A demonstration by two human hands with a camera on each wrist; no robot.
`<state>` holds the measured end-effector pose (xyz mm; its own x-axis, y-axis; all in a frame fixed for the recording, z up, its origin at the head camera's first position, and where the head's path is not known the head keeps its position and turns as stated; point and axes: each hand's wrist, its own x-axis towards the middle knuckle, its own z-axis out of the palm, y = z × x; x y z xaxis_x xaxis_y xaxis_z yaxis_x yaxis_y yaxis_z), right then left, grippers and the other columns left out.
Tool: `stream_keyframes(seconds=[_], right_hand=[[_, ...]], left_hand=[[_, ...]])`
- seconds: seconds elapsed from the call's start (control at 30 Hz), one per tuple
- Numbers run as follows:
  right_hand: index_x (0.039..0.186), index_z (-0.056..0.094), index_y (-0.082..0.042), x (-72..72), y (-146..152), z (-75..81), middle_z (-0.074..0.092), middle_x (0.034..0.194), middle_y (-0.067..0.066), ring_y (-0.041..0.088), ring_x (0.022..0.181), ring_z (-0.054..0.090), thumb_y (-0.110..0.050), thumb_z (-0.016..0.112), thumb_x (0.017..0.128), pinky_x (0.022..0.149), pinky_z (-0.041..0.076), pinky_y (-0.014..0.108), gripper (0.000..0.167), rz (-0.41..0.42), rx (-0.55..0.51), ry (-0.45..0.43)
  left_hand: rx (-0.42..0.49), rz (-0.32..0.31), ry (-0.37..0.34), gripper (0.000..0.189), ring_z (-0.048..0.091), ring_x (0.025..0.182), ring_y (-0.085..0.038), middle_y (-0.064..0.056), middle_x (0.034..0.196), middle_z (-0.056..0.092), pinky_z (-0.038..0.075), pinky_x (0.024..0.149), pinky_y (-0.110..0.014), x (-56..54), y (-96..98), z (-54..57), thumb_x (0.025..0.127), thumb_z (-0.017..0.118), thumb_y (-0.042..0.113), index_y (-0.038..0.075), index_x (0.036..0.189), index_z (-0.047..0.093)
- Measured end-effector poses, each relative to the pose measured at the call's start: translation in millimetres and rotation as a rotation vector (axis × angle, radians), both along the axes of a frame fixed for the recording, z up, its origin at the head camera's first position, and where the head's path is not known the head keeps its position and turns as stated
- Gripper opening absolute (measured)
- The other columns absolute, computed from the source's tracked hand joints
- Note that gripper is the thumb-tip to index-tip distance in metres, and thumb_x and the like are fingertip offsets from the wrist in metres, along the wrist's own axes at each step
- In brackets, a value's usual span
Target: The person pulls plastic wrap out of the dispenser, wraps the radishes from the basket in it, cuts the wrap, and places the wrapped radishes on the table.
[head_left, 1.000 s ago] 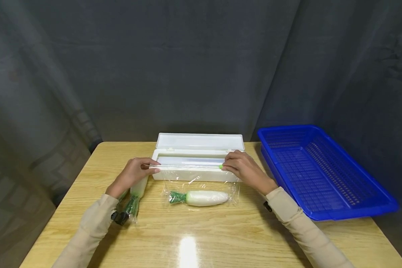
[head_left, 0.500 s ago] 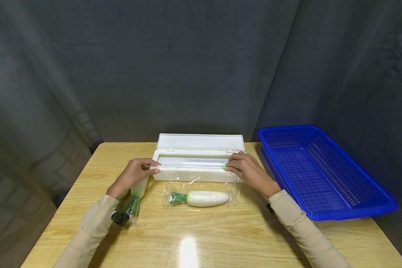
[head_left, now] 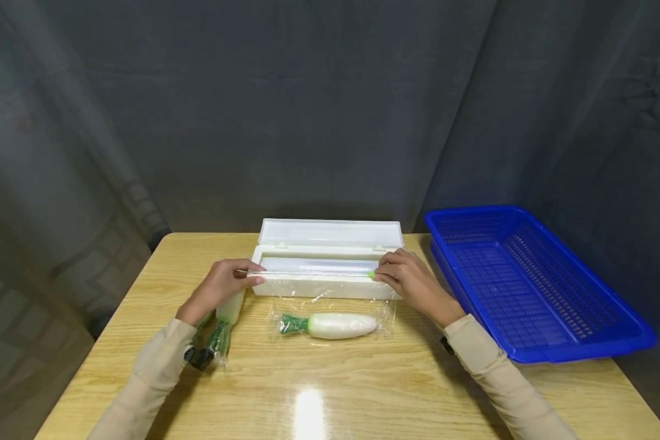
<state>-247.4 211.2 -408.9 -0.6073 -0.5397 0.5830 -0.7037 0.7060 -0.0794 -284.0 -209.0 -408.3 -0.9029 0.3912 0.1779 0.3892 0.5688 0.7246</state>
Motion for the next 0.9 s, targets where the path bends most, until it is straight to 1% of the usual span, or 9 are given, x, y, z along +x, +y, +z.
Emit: stream_keyframes(seconds=[0.1, 0.2, 0.3, 0.4, 0.57, 0.67, 0.77, 0.9], right_hand=[[0.091, 0.081, -0.007, 1.8, 3.7, -1.2, 0.074, 0.092, 0.005, 0.024, 0.086, 0.063, -0.008, 0.082, 0.088, 0.078, 0.052, 0.042, 0.003, -0.007, -0.002, 0.018], [0.091, 0.081, -0.007, 3.2, 7.7, -2.4, 0.074, 0.091, 0.005, 0.025, 0.087, 0.063, -0.006, 0.081, 0.088, 0.080, 0.053, 0.042, 0.003, -0.025, 0.004, 0.026], [0.092, 0.081, -0.006, 4.8, 9.7, -3.2, 0.075, 0.093, 0.005, 0.026, 0.088, 0.064, -0.007, 0.080, 0.089, 0.081, 0.053, 0.043, 0.003, -0.060, 0.011, 0.018], [0.091, 0.081, -0.007, 6.5, 10.5, -4.4, 0.075, 0.092, 0.004, 0.026, 0.089, 0.064, -0.007, 0.080, 0.089, 0.080, 0.051, 0.044, 0.002, -0.095, 0.018, 0.019], [0.089, 0.081, -0.009, 9.0, 14.4, -6.3, 0.074, 0.091, 0.003, 0.025, 0.089, 0.064, -0.006, 0.081, 0.088, 0.073, 0.049, 0.042, 0.003, -0.117, 0.031, 0.053], [0.088, 0.081, -0.008, 10.1, 17.4, -7.3, 0.074, 0.091, 0.004, 0.025, 0.088, 0.064, -0.003, 0.081, 0.087, 0.073, 0.049, 0.042, 0.005, -0.118, 0.035, 0.086], [0.089, 0.081, -0.006, 11.8, 20.8, -8.0, 0.074, 0.091, 0.005, 0.026, 0.088, 0.063, -0.002, 0.080, 0.087, 0.074, 0.049, 0.042, 0.004, -0.122, 0.035, 0.100], [0.089, 0.081, -0.006, 13.7, 24.2, -9.0, 0.075, 0.092, 0.006, 0.027, 0.090, 0.064, -0.004, 0.078, 0.090, 0.073, 0.049, 0.043, 0.004, -0.133, 0.039, 0.108]], left_hand=[[0.001, -0.008, -0.001, 0.022, 0.071, 0.112, -0.040, -0.016, 0.119, 0.075, 0.060, 0.093, -0.050, -2.8, 0.6, -2.1, 0.097, 0.077, 0.015, 0.006, 0.117, 0.079], [-0.001, -0.011, 0.001, 0.022, 0.071, 0.112, -0.041, -0.016, 0.120, 0.075, 0.060, 0.093, -0.051, -5.3, -2.8, -4.2, 0.097, 0.077, 0.015, 0.006, 0.117, 0.079], [0.005, -0.021, 0.003, 0.022, 0.071, 0.112, -0.041, -0.016, 0.120, 0.075, 0.060, 0.093, -0.051, -8.8, -6.4, -7.7, 0.097, 0.077, 0.016, 0.007, 0.118, 0.078], [0.014, -0.029, 0.006, 0.022, 0.071, 0.111, -0.040, -0.016, 0.119, 0.075, 0.060, 0.092, -0.051, -12.5, -6.3, -12.7, 0.097, 0.077, 0.014, 0.006, 0.117, 0.078], [0.017, -0.031, 0.000, 0.023, 0.071, 0.112, -0.040, -0.016, 0.119, 0.075, 0.060, 0.093, -0.051, -11.9, -5.7, -14.4, 0.097, 0.077, 0.015, 0.006, 0.118, 0.078], [0.018, -0.034, 0.001, 0.023, 0.071, 0.112, -0.040, -0.016, 0.119, 0.075, 0.060, 0.093, -0.051, -11.6, -5.8, -14.1, 0.097, 0.077, 0.015, 0.006, 0.118, 0.078], [0.012, -0.030, 0.009, 0.022, 0.071, 0.111, -0.040, -0.015, 0.118, 0.076, 0.060, 0.092, -0.052, -11.3, -5.6, -13.6, 0.097, 0.077, 0.014, 0.006, 0.117, 0.078], [0.012, -0.031, 0.018, 0.022, 0.072, 0.110, -0.040, -0.015, 0.116, 0.076, 0.060, 0.092, -0.051, -10.8, -4.3, -12.8, 0.097, 0.077, 0.013, 0.006, 0.117, 0.079]])
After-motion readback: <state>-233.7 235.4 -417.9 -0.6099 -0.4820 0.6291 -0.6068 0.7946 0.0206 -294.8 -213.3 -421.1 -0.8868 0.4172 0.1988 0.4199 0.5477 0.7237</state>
